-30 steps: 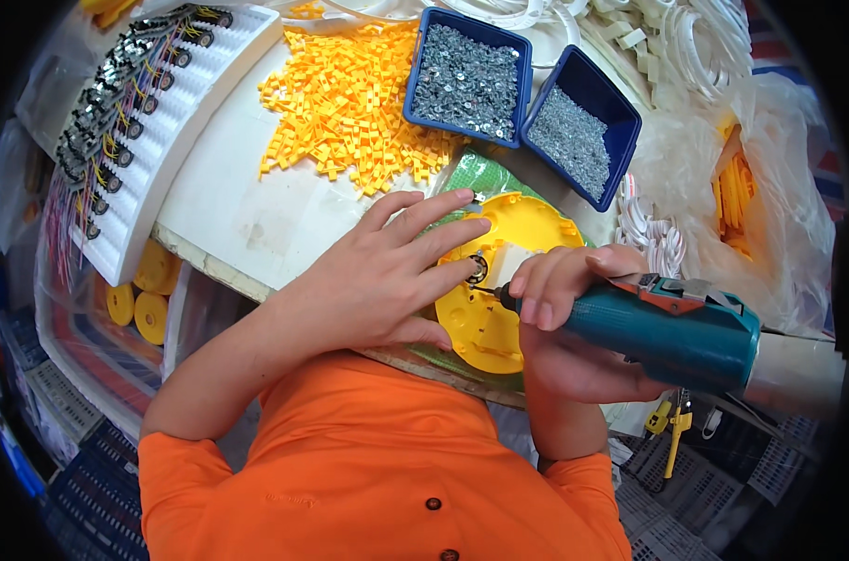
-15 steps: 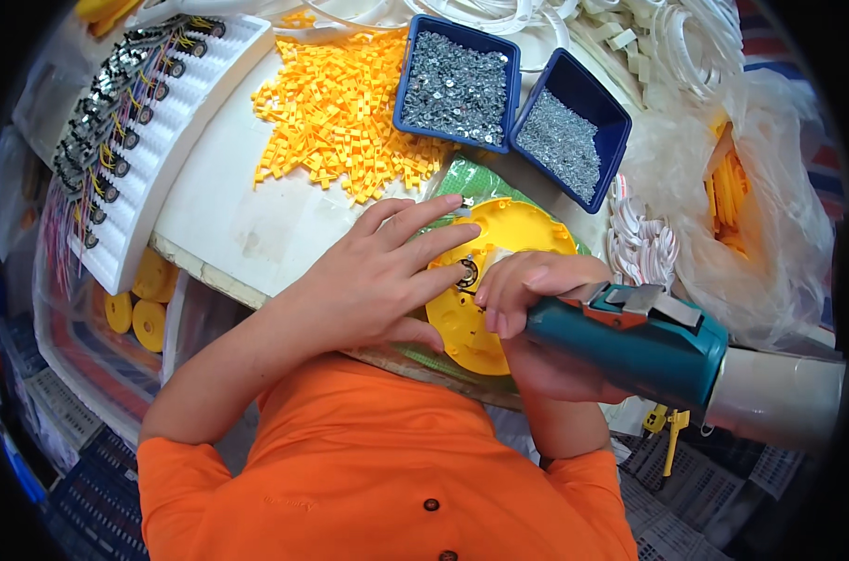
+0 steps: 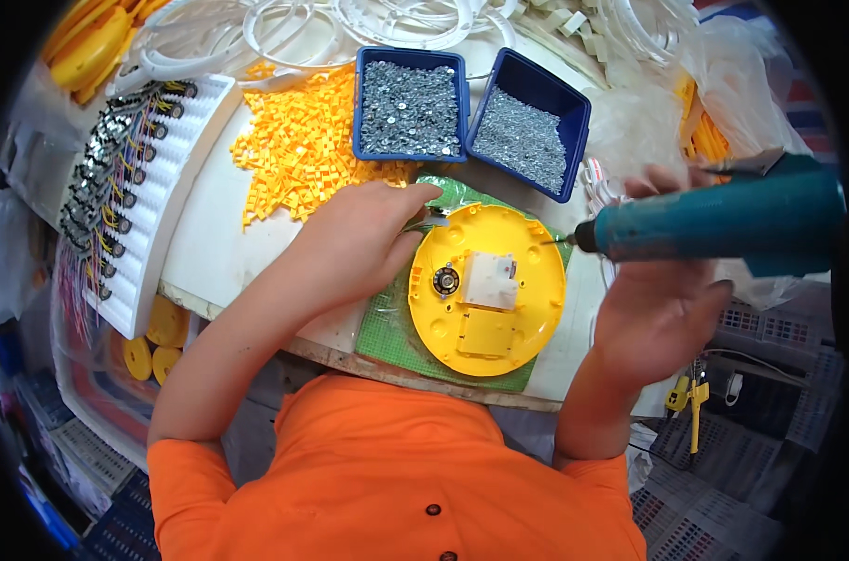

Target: Assembling yellow plastic toy components using screws, an electric screwdriver, and a specialized heating tool.

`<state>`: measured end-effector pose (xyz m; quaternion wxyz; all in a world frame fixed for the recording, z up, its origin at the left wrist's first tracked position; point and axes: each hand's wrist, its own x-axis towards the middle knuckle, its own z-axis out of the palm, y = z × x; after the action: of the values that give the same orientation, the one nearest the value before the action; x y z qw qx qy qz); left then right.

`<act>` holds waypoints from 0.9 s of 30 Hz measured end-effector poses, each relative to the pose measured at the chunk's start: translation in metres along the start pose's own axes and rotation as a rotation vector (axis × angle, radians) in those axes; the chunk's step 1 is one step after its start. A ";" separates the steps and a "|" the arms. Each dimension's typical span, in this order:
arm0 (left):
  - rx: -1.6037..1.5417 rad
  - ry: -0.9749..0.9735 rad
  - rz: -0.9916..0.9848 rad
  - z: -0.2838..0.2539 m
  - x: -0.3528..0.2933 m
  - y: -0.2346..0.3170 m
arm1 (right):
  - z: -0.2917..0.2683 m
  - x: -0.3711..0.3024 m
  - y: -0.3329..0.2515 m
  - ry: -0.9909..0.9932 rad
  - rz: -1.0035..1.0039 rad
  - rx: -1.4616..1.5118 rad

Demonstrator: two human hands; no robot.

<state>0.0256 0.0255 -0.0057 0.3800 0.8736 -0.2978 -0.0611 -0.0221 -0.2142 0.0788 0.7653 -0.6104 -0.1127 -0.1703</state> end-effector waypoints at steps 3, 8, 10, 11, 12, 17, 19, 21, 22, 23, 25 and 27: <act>0.080 -0.057 -0.008 -0.001 0.005 0.002 | -0.030 -0.029 0.016 0.310 -0.459 -0.587; 0.347 0.131 0.482 -0.022 -0.018 0.015 | -0.033 -0.095 0.023 -0.295 -0.212 -1.120; 0.374 0.100 0.482 -0.021 -0.031 0.013 | -0.038 -0.106 0.033 -0.314 -0.236 -1.139; 0.404 0.082 0.478 -0.020 -0.036 0.011 | -0.039 -0.108 0.038 -0.343 -0.271 -1.158; 0.408 0.066 0.477 -0.019 -0.041 0.008 | -0.042 -0.107 0.034 -0.334 -0.261 -1.149; 0.139 0.252 0.185 -0.016 -0.062 -0.012 | -0.031 -0.050 -0.037 -0.567 -0.182 0.225; 0.115 0.287 0.113 -0.015 -0.069 -0.011 | -0.007 -0.024 -0.050 -0.787 -0.128 0.634; 0.078 0.340 0.050 -0.012 -0.067 -0.009 | 0.007 -0.010 -0.059 -0.918 -0.130 0.704; 0.046 0.345 -0.005 -0.010 -0.064 -0.007 | 0.012 -0.009 -0.064 -0.920 -0.009 0.811; 0.014 0.350 -0.059 -0.008 -0.061 -0.005 | 0.015 -0.010 -0.066 -0.919 0.116 0.917; 0.045 0.370 -0.079 -0.007 -0.053 0.001 | 0.015 -0.016 -0.063 -0.894 0.070 0.978; 0.062 0.397 -0.090 -0.008 -0.048 0.000 | 0.015 -0.027 -0.060 -0.866 0.023 1.035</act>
<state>-0.0112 0.0579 -0.0053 0.4011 0.8921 -0.1796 0.1046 -0.0701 -0.2079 0.1263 0.8466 -0.1792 -0.4700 0.1737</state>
